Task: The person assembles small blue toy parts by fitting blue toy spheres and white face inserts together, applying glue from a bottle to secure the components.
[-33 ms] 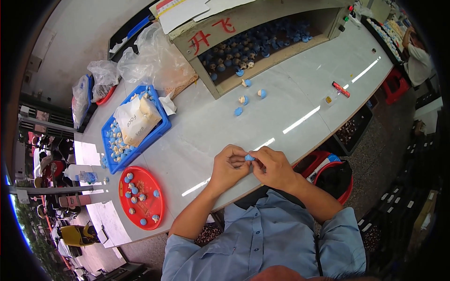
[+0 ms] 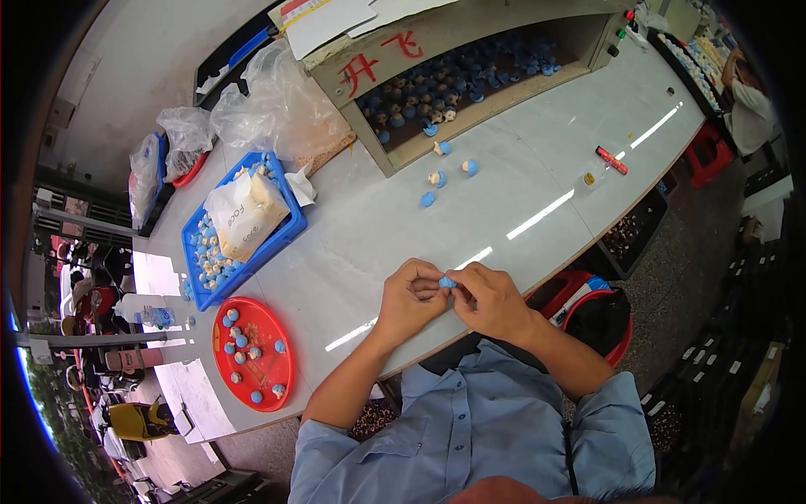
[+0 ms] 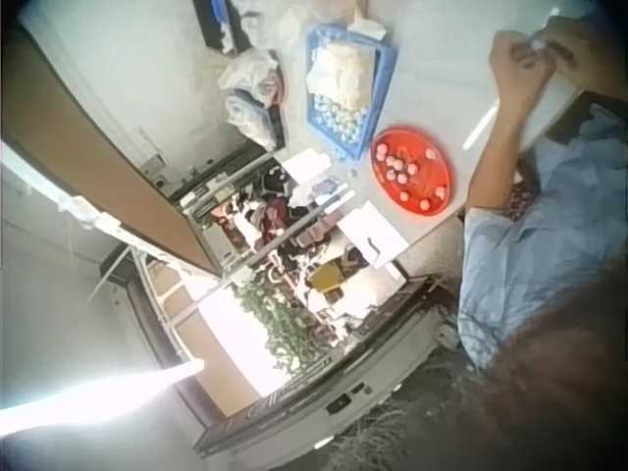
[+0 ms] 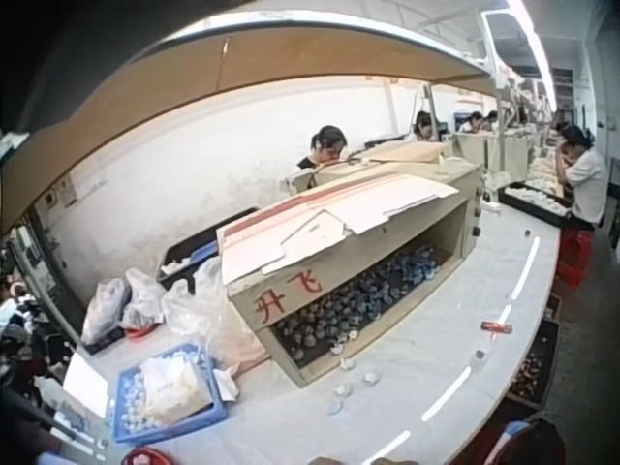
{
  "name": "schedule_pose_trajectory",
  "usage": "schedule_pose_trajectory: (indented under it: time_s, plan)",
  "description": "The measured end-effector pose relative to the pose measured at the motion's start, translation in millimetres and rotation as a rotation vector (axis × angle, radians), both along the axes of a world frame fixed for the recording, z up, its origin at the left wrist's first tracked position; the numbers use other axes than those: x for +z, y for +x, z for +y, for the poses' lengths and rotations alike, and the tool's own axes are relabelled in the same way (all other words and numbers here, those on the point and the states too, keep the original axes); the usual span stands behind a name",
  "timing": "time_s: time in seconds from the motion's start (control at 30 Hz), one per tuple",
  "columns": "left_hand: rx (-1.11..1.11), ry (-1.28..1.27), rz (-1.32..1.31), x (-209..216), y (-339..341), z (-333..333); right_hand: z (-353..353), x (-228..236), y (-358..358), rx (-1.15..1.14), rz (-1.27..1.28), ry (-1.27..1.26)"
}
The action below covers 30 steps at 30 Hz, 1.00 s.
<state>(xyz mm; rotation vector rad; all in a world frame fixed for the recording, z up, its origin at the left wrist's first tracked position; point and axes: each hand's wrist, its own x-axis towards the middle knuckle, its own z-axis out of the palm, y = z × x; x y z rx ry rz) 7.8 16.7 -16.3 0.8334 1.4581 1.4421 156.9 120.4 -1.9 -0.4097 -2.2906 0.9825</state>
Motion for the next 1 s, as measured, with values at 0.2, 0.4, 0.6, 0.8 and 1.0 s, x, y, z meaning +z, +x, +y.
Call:
schedule_pose_trajectory:
  time_s: [0.2,0.4,0.6,0.8,1.0]
  plan:
    - [0.001,0.028,-0.075,0,0,-1,2,0,-1,0.039,0.002,0.065]
    - [0.065,0.142,-0.055,7,7,1,2,0,1,0.011,0.095,-0.690]
    - [-0.024,0.145,0.015,9,4,1,8,5,0,0.057,0.120,-0.445]
    - [-0.040,0.117,-0.019,10,5,1,9,2,0,0.056,0.126,-0.432]
    - [-0.024,0.117,-0.018,4,5,1,4,2,-2,0.017,0.193,-0.342]
